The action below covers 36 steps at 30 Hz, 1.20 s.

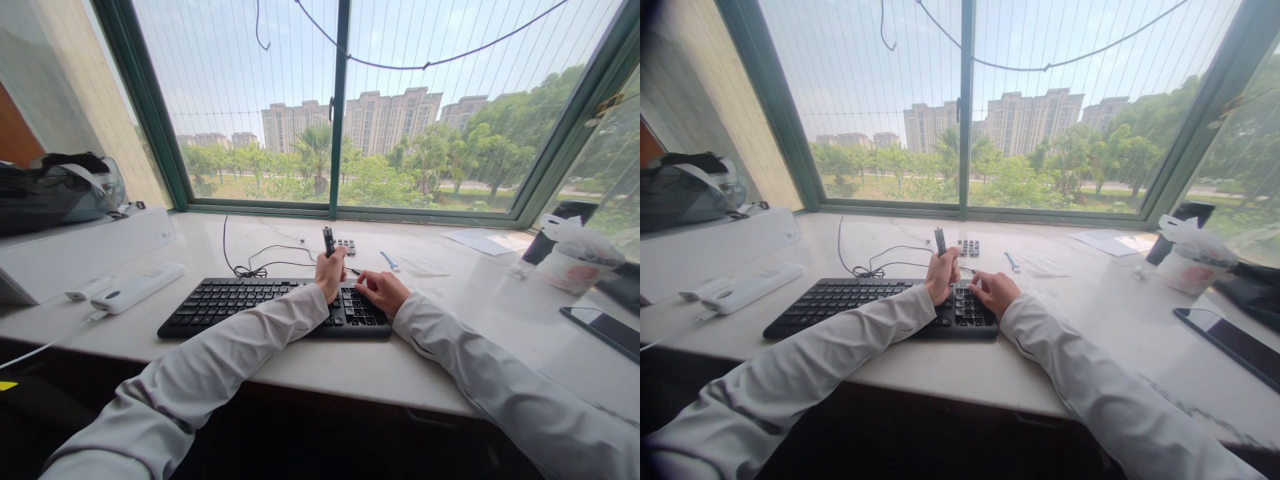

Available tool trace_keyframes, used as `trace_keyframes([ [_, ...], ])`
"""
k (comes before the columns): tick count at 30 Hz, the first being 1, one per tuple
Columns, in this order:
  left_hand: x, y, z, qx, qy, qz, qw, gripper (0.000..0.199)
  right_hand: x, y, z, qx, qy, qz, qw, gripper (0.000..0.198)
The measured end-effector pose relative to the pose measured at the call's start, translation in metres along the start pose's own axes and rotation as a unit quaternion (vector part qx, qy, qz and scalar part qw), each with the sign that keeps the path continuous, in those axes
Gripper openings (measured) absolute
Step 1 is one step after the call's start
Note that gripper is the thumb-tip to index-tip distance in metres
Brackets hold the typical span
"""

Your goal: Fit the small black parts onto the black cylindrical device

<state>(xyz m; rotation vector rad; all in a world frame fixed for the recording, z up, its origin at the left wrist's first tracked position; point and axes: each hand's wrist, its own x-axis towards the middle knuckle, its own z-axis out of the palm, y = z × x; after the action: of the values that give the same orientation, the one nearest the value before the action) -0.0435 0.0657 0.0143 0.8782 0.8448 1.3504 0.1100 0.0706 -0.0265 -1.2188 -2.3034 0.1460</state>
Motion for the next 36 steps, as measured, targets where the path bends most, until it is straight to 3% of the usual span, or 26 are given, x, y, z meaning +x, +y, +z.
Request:
trace_keyframes([
  [4,0.004,-0.003,-0.006,-0.017,-0.069,0.073,0.995,0.039,-0.001,-0.004,-0.005,0.01,0.002,-0.007,1.0,0.028],
  [10,0.003,0.004,-0.009,-0.057,-0.156,0.011,0.986,0.023,-0.001,-0.017,-0.017,0.155,0.037,0.017,0.987,0.041],
  [13,0.003,0.01,-0.009,-0.074,-0.19,-0.004,0.979,0.021,0.0,-0.016,-0.016,0.173,0.035,0.033,0.984,0.045],
  [18,0.005,0.016,-0.011,-0.074,-0.163,0.003,0.984,0.024,0.0,-0.01,-0.008,0.105,0.011,0.024,0.994,0.039],
  [26,0.009,0.004,-0.013,-0.004,-0.184,-0.09,0.979,0.027,0.002,0.0,-0.003,0.048,0.027,0.058,0.997,0.031],
  [31,0.006,-0.001,-0.011,0.049,-0.192,-0.05,0.979,0.026,0.002,0.005,0.0,0.044,0.019,0.053,0.997,0.03],
  [36,0.0,0.002,-0.008,0.098,-0.192,-0.052,0.975,0.024,0.002,0.004,0.0,0.044,0.018,0.05,0.998,0.03],
])
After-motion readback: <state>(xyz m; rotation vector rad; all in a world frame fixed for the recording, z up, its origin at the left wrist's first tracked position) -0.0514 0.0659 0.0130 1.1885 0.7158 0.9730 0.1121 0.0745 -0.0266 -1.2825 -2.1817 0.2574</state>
